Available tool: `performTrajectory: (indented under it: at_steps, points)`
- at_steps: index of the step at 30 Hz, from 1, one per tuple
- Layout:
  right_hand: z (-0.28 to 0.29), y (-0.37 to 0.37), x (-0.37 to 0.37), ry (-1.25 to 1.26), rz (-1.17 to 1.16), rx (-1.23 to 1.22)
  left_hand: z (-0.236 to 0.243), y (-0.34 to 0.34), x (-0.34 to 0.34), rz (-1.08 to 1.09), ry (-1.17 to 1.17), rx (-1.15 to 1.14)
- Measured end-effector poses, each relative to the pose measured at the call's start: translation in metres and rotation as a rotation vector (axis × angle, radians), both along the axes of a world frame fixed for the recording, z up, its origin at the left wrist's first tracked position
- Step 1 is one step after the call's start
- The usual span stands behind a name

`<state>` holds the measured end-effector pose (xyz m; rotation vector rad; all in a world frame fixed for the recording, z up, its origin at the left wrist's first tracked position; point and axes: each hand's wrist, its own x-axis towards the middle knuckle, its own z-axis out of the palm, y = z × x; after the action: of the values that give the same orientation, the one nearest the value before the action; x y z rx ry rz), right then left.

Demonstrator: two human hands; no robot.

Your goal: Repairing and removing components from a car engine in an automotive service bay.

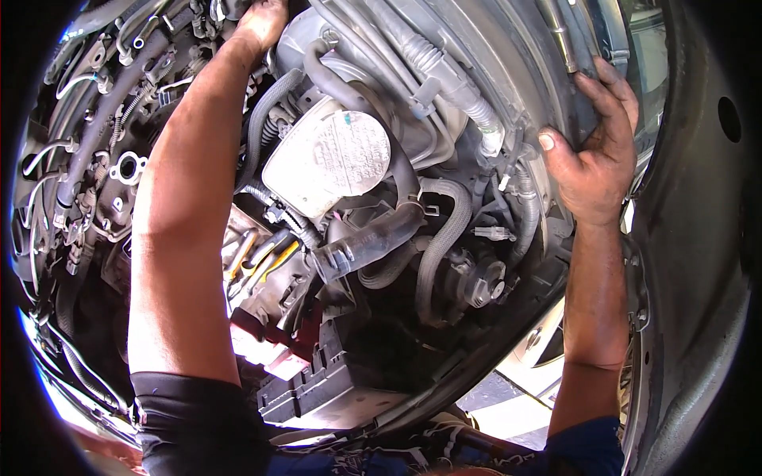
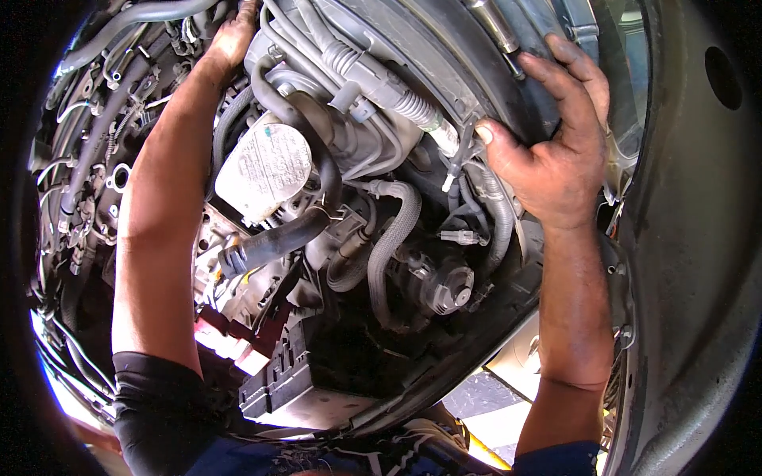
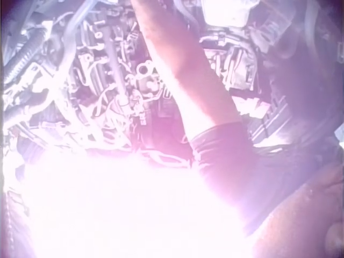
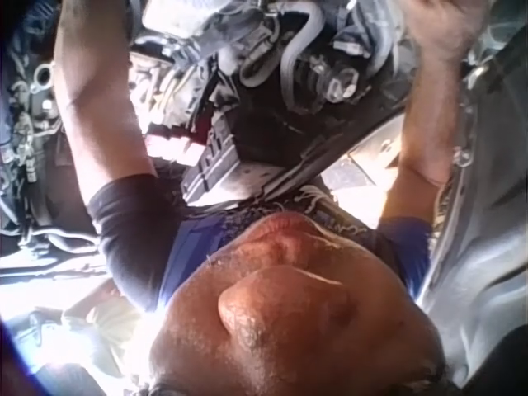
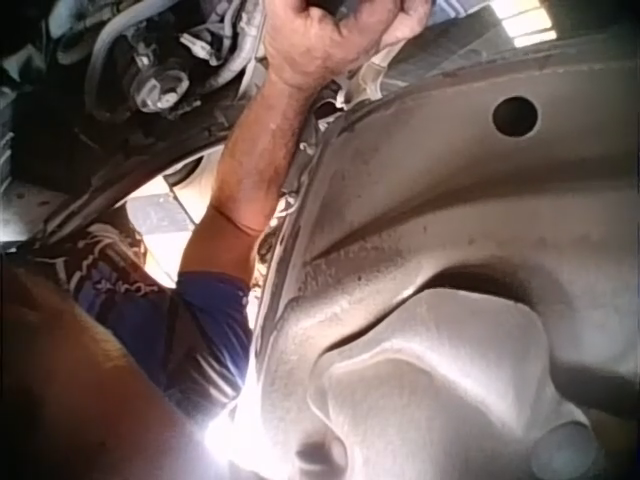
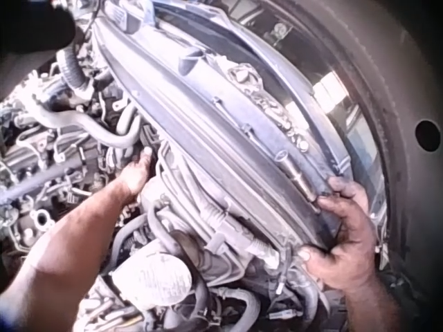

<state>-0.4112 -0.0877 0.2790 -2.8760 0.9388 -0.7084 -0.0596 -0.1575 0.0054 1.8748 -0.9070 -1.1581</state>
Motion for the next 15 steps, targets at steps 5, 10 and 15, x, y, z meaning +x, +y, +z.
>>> performTrajectory:
  at_steps: [5, 10, 15]
  points:
    - [0.004, 0.0, -0.003, 0.051, -0.006, -0.018, -0.034, -0.033, 0.01, -0.198, -0.227, -0.006]
    - [0.007, 0.0, -0.003, 0.037, 0.024, -0.02, -0.064, -0.046, 0.038, -0.556, -0.593, -0.082]
    - [0.004, -0.006, -0.005, 0.034, 0.007, 0.019, -0.089, -0.068, 0.035, -0.904, -0.921, -0.189]
